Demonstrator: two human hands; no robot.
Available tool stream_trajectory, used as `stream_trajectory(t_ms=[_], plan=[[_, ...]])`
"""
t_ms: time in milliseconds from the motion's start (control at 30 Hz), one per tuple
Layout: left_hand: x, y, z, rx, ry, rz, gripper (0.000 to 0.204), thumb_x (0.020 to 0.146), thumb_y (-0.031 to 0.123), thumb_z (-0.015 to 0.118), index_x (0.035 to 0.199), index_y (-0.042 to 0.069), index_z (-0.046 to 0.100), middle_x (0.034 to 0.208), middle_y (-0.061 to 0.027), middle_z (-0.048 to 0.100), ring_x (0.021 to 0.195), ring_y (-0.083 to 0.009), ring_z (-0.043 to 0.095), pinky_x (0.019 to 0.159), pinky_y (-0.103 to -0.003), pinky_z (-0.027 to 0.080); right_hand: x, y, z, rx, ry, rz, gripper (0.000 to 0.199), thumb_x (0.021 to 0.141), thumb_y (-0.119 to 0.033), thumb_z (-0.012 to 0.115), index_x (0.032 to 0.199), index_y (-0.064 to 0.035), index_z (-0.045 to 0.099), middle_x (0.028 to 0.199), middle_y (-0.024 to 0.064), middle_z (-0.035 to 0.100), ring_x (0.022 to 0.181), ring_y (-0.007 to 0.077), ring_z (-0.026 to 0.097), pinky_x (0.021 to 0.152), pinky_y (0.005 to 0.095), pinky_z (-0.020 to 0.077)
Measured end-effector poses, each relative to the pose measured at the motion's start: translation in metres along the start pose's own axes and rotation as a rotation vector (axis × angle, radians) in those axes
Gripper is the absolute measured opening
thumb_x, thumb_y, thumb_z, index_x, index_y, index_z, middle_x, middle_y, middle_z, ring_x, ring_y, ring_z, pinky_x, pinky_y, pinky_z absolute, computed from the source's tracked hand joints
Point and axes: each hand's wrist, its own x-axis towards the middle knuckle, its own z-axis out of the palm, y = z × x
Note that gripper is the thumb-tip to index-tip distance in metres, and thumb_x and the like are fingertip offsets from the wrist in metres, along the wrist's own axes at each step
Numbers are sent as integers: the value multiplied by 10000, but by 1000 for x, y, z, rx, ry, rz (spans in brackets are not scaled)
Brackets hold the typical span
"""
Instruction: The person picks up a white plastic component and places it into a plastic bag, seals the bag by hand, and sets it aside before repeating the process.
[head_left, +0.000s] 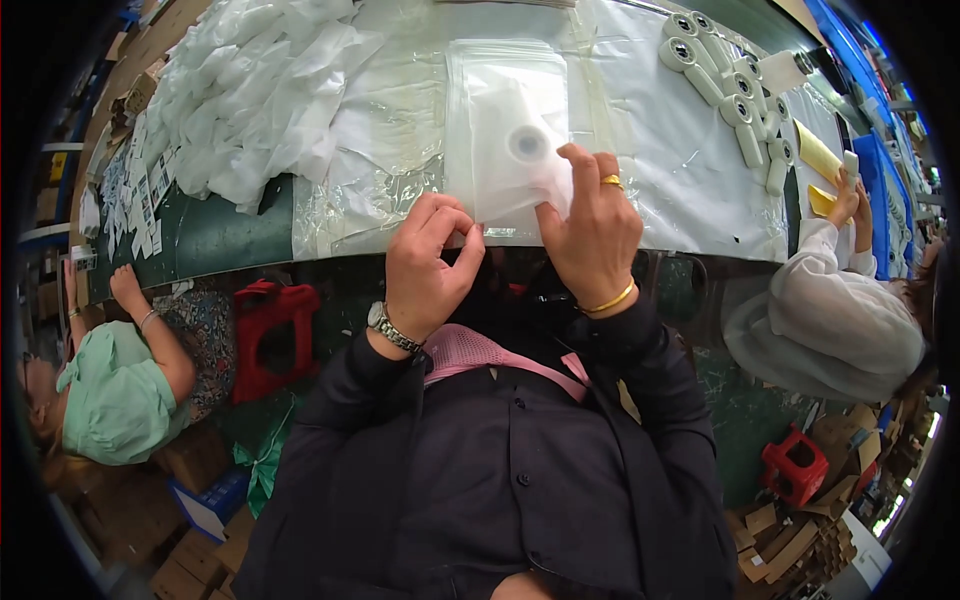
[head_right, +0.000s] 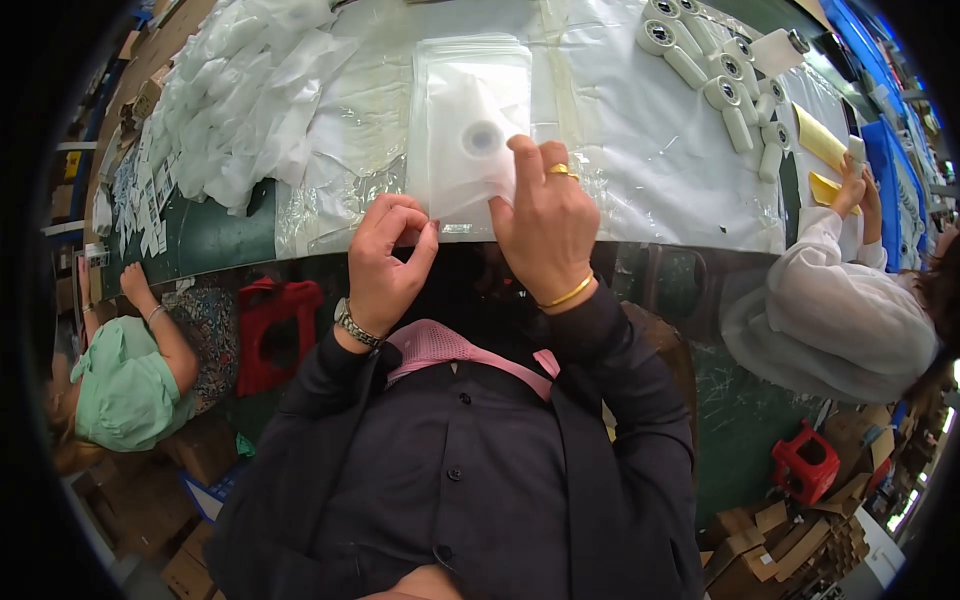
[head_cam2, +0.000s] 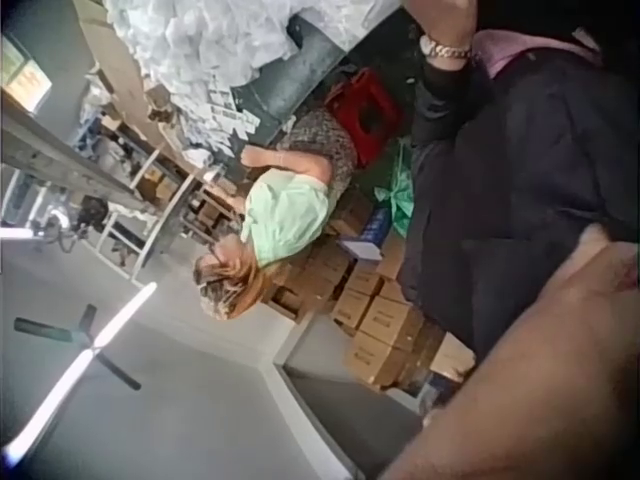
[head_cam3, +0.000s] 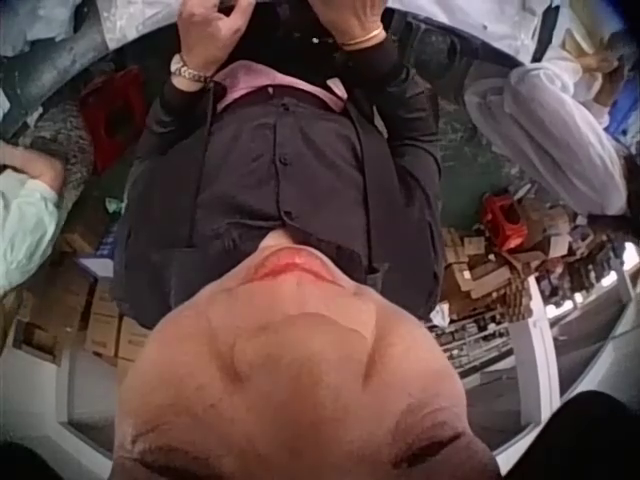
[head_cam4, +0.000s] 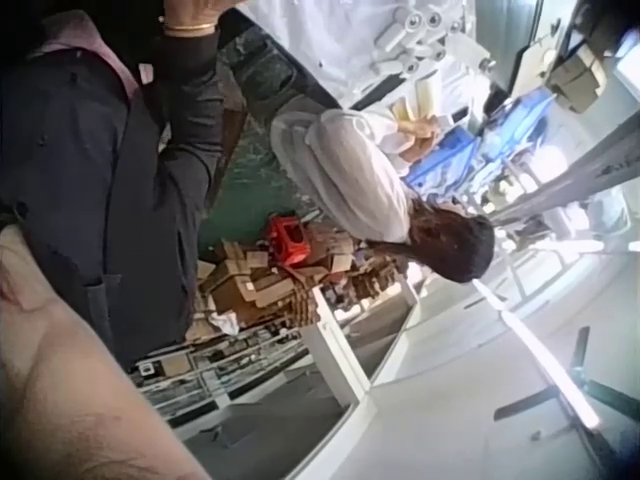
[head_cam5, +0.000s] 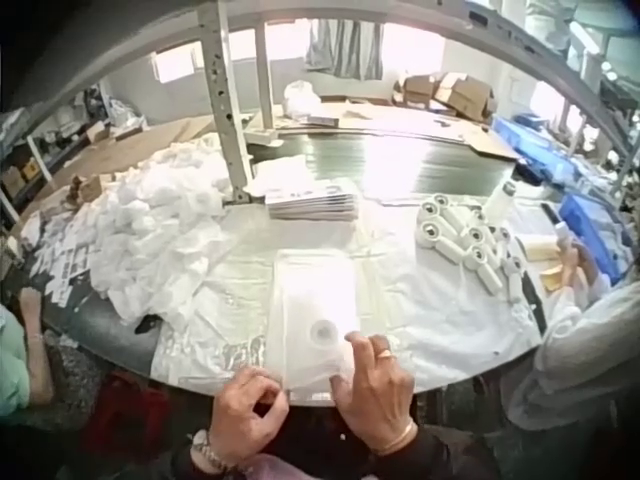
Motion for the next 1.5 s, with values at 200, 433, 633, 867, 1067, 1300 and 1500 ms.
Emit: stream_trajectory(t_ms=[200,433,633,867,1067,1300,1500], plan=[[0,-3,-12,-2,-105,-178,132,989,128,763,926,23,715,761,-35,681,566,-130,600,548,-267,462,-31,14,-21,164,-126,87,453,855,-53,819,1281,-96,671,877,47,686,633,176,624,601,351,498],[15,13,-35,-374,-418,-619,232,1072,200,729,1004,-21,728,702,-26,696,493,-42,507,466,-222,357,-44,24,-26,442,-120,120,351,863,59,791,1188,-60,736,833,30,682,673,161,591,626,322,489],[31,12,-24,-393,-408,-679,271,1087,263,723,1021,1,738,652,-20,671,464,-20,482,440,-199,311,-34,16,-40,307,-78,-42,260,875,44,801,1113,-51,756,888,40,692,761,184,643,675,328,504],[23,-5,-24,-503,-435,-673,274,1088,260,720,1007,-1,739,662,-1,662,474,-17,500,437,-194,304,-20,-4,-18,460,-162,-157,185,877,-19,829,1042,-44,748,923,62,703,833,251,691,724,364,515],[23,-3,-26,-543,-402,-652,269,1100,231,697,1020,-17,764,677,2,667,481,-21,513,436,-192,305,-14,-19,-1,481,-250,-137,153,893,-94,837,987,-51,725,918,69,697,846,281,687,794,401,522],[20,-1,-22,-530,-381,-647,263,1101,217,688,1031,-21,777,670,5,663,480,-26,512,436,-202,300,-16,-20,6,334,-281,-256,182,915,-133,815,1024,-60,688,973,76,677,935,292,667,843,414,513],[18,-5,-23,-509,-405,-629,257,1100,216,689,1027,-12,780,648,13,648,477,-21,486,443,-206,289,-15,-14,0,233,-340,-407,190,927,-128,792,1020,-64,639,1038,96,658,1019,326,647,878,430,509]])
